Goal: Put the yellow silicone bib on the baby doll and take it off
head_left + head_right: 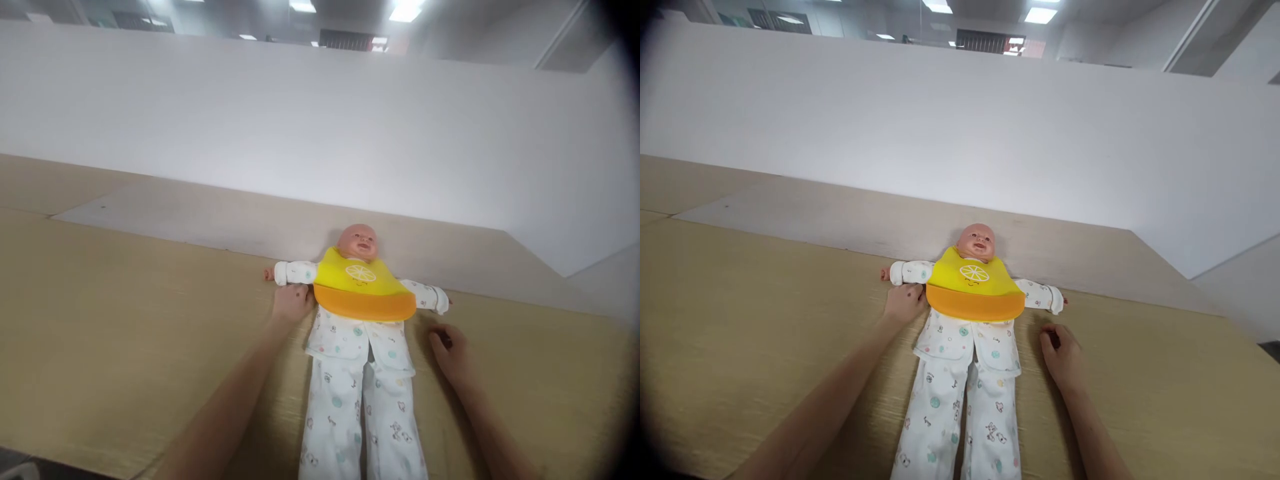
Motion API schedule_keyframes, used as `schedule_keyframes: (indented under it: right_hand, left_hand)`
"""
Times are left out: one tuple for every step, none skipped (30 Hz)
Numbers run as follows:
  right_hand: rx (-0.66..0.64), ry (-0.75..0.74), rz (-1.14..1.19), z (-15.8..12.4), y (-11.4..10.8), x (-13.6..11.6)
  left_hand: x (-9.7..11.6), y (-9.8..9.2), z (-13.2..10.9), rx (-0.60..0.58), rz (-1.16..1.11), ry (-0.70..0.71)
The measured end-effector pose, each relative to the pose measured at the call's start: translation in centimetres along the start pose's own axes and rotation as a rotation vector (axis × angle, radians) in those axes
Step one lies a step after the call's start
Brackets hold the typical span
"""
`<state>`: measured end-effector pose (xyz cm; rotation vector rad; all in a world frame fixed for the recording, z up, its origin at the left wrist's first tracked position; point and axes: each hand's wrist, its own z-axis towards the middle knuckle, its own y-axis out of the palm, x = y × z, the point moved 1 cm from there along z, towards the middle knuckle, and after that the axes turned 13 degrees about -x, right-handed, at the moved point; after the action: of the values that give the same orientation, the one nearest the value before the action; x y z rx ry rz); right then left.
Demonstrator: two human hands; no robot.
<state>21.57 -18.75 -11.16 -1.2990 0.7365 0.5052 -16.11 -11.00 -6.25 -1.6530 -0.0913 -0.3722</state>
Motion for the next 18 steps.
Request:
schedule_keyframes:
  right_hand:
    - [0.006,-0.016,-0.028,0.1,0.0,0.0]
    - [0.014,-0.029,-0.054,0.2,0.1,-0.1]
    - [0.022,-0.039,-0.079,0.4,0.1,-0.2]
    - [0.028,-0.052,-0.102,0.5,0.1,-0.4]
    - [0.031,-0.068,-0.118,0.5,0.2,-0.6]
    - [0.033,-0.085,-0.127,0.6,0.2,-0.8]
    - [0.034,-0.100,-0.128,0.6,0.2,-1.0]
    - [0.035,-0.112,-0.123,0.6,0.3,-1.2]
    - [0.040,-0.118,-0.112,0.6,0.2,-1.3]
    - [0.041,-0.118,-0.101,0.5,0.2,-1.4]
    - [0.038,-0.114,-0.090,0.5,0.2,-1.5]
    - [0.033,-0.108,-0.077,0.4,0.2,-1.6]
    - [0.028,-0.102,-0.063,0.3,0.1,-1.7]
    - [0.021,-0.095,-0.048,0.2,0.2,-1.8]
    - [0.013,-0.088,-0.032,0.0,0.2,-1.9]
    - [0.002,-0.082,-0.012,-0.1,0.3,-2.1]
    - [-0.013,-0.081,0.011,-0.3,0.4,-2.3]
    - [-0.034,-0.084,0.034,-0.5,0.6,-2.5]
  left_hand:
    - [0.0,0.0,0.0,-0.005,0.013,0.014]
    - [0.0,-0.1,0.0,-0.012,0.026,0.026]
    - [-0.1,-0.1,0.0,-0.019,0.036,0.036]
    - [-0.1,-0.2,0.0,-0.025,0.043,0.045]
    - [-0.1,-0.3,0.0,-0.032,0.047,0.053]
    - [0.0,-0.3,-0.1,-0.037,0.050,0.060]
    - [0.0,-0.3,-0.1,-0.040,0.051,0.066]
    - [0.0,-0.3,-0.2,-0.042,0.053,0.071]
    - [0.0,-0.3,-0.3,-0.037,0.052,0.075]
    - [0.1,-0.2,-0.4,-0.024,0.050,0.083]
    - [0.1,-0.1,-0.5,-0.002,0.044,0.092]
    - [0.1,0.0,-0.6,0.022,0.035,0.104]
    - [0.1,0.2,-0.7,0.047,0.024,0.115]
    - [0.1,0.3,-0.8,0.069,0.011,0.121]
    - [0.1,0.4,-0.9,0.086,0.000,0.120]
    - [0.0,0.5,-1.0,0.100,-0.011,0.112]
    - [0.0,0.6,-1.1,0.116,-0.024,0.100]
    - [0.0,0.6,-1.2,0.137,-0.039,0.089]
